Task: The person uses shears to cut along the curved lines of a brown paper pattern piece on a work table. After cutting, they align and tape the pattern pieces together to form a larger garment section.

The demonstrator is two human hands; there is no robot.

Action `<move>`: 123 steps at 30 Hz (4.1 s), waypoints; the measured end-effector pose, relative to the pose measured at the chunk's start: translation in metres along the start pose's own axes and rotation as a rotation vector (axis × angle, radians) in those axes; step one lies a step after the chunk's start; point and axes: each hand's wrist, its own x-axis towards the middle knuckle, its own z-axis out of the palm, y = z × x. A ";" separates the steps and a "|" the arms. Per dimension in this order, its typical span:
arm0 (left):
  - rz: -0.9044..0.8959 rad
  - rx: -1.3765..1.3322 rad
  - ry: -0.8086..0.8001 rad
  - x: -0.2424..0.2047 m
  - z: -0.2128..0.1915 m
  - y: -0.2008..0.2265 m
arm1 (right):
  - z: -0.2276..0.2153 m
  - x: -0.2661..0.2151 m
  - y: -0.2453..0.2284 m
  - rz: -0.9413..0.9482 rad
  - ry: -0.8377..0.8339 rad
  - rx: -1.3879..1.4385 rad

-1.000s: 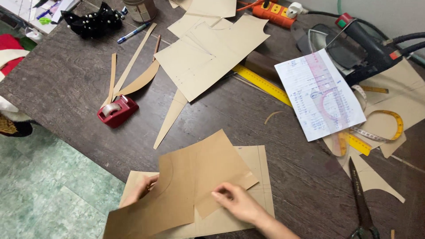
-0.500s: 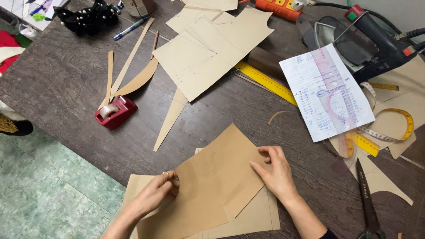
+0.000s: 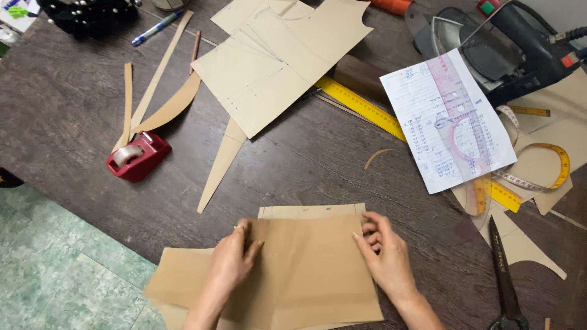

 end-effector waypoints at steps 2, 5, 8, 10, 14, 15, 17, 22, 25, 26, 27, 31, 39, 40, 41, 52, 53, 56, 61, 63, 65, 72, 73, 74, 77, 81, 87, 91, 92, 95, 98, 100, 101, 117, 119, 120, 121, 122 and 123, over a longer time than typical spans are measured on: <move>-0.079 -0.047 0.023 -0.012 -0.019 0.040 | 0.004 -0.002 0.004 -0.075 0.012 -0.021; -0.170 -0.108 0.092 -0.015 -0.016 0.059 | 0.004 -0.002 0.005 -0.169 0.046 -0.038; -0.035 -0.076 0.261 -0.018 -0.001 0.054 | 0.006 0.001 0.006 -0.147 0.092 -0.025; 0.115 -0.032 0.385 -0.020 0.010 0.047 | 0.007 0.002 0.006 -0.108 0.117 -0.016; 0.186 0.219 0.545 -0.022 0.021 0.040 | 0.008 0.003 0.010 -0.086 0.114 -0.087; 0.191 0.208 0.526 -0.023 0.020 0.041 | 0.010 0.003 0.013 -0.068 0.117 -0.116; 0.191 0.166 0.508 -0.021 0.025 0.035 | 0.012 0.002 0.015 -0.057 0.137 -0.117; 0.288 0.085 0.528 -0.016 0.025 0.032 | 0.014 0.000 0.016 -0.019 0.158 -0.153; 0.313 0.081 0.521 -0.013 0.023 0.032 | 0.015 0.001 0.020 -0.024 0.154 -0.176; 0.304 0.089 0.509 -0.012 0.024 0.030 | 0.015 0.000 0.021 -0.042 0.151 -0.163; 0.294 0.097 0.497 -0.011 0.025 0.028 | 0.015 0.000 0.021 -0.060 0.147 -0.151; 0.287 0.077 0.475 -0.009 0.024 0.026 | 0.015 0.001 0.018 -0.087 0.145 -0.156; 0.286 0.071 0.482 -0.008 0.026 0.023 | 0.015 0.002 0.020 -0.125 0.138 -0.183; 0.286 0.070 0.482 -0.008 0.026 0.023 | 0.015 0.002 0.019 -0.125 0.137 -0.183; 0.284 0.065 0.469 -0.009 0.025 0.024 | 0.015 0.002 0.019 -0.111 0.138 -0.176; 0.273 0.070 0.470 -0.010 0.025 0.026 | 0.015 0.002 0.017 -0.044 0.116 -0.181; 0.278 0.080 0.472 -0.009 0.025 0.025 | 0.015 0.003 0.018 -0.050 0.125 -0.181; 0.285 0.080 0.481 -0.009 0.026 0.026 | 0.016 0.003 0.022 -0.061 0.143 -0.173; 0.282 0.072 0.476 -0.010 0.025 0.028 | 0.015 0.002 0.020 -0.076 0.149 -0.150; 0.277 0.080 0.485 -0.010 0.026 0.028 | 0.016 0.003 0.022 -0.063 0.148 -0.156; 0.284 0.086 0.488 -0.010 0.026 0.026 | 0.016 0.003 0.021 -0.057 0.142 -0.164; 0.279 0.079 0.493 -0.010 0.024 0.030 | 0.004 0.006 -0.011 0.097 -0.011 -0.561; 0.277 0.079 0.494 -0.010 0.023 0.031 | 0.005 0.006 -0.012 0.096 -0.012 -0.561; 0.267 0.078 0.480 -0.011 0.022 0.032 | 0.005 0.007 -0.014 0.098 -0.023 -0.603; 0.257 0.071 0.465 -0.009 0.020 0.034 | 0.006 0.007 -0.016 0.000 0.002 -0.678; 0.255 0.087 0.469 -0.007 0.019 0.034 | 0.008 0.009 -0.017 -0.227 0.073 -0.762; 0.255 0.110 0.452 -0.003 0.020 0.030 | 0.016 0.013 -0.014 -0.306 0.053 -0.670; 0.246 0.137 0.444 -0.003 0.021 0.030 | 0.020 0.008 -0.016 -0.293 0.069 -0.646; 0.255 0.128 0.447 -0.003 0.020 0.030 | 0.022 0.005 -0.015 -0.280 0.047 -0.662; 0.265 0.120 0.450 -0.004 0.019 0.033 | 0.026 -0.001 -0.017 -0.317 0.062 -0.703; 0.266 0.121 0.459 -0.004 0.020 0.031 | 0.030 -0.004 -0.015 -0.386 0.111 -0.748; 0.270 0.119 0.466 -0.003 0.022 0.028 | 0.031 -0.006 -0.016 -0.401 0.125 -0.772; 0.266 0.132 0.451 -0.002 0.022 0.027 | 0.031 -0.006 -0.017 -0.397 0.122 -0.813; 0.247 0.095 0.439 -0.003 0.020 0.029 | 0.043 -0.008 -0.030 -0.366 0.072 -1.094; 0.247 0.101 0.442 -0.001 0.020 0.028 | 0.046 -0.007 -0.028 -0.362 0.070 -1.107; 0.248 0.107 0.445 0.000 0.021 0.027 | 0.047 -0.007 -0.027 -0.358 0.068 -1.120; 0.247 0.106 0.445 0.001 0.020 0.027 | 0.048 -0.006 -0.027 -0.358 0.068 -1.120; 0.241 0.104 0.435 0.001 0.020 0.028 | 0.049 -0.006 -0.028 -0.354 0.065 -1.119; 0.235 0.101 0.424 0.001 0.019 0.028 | 0.049 -0.006 -0.028 -0.349 0.062 -1.117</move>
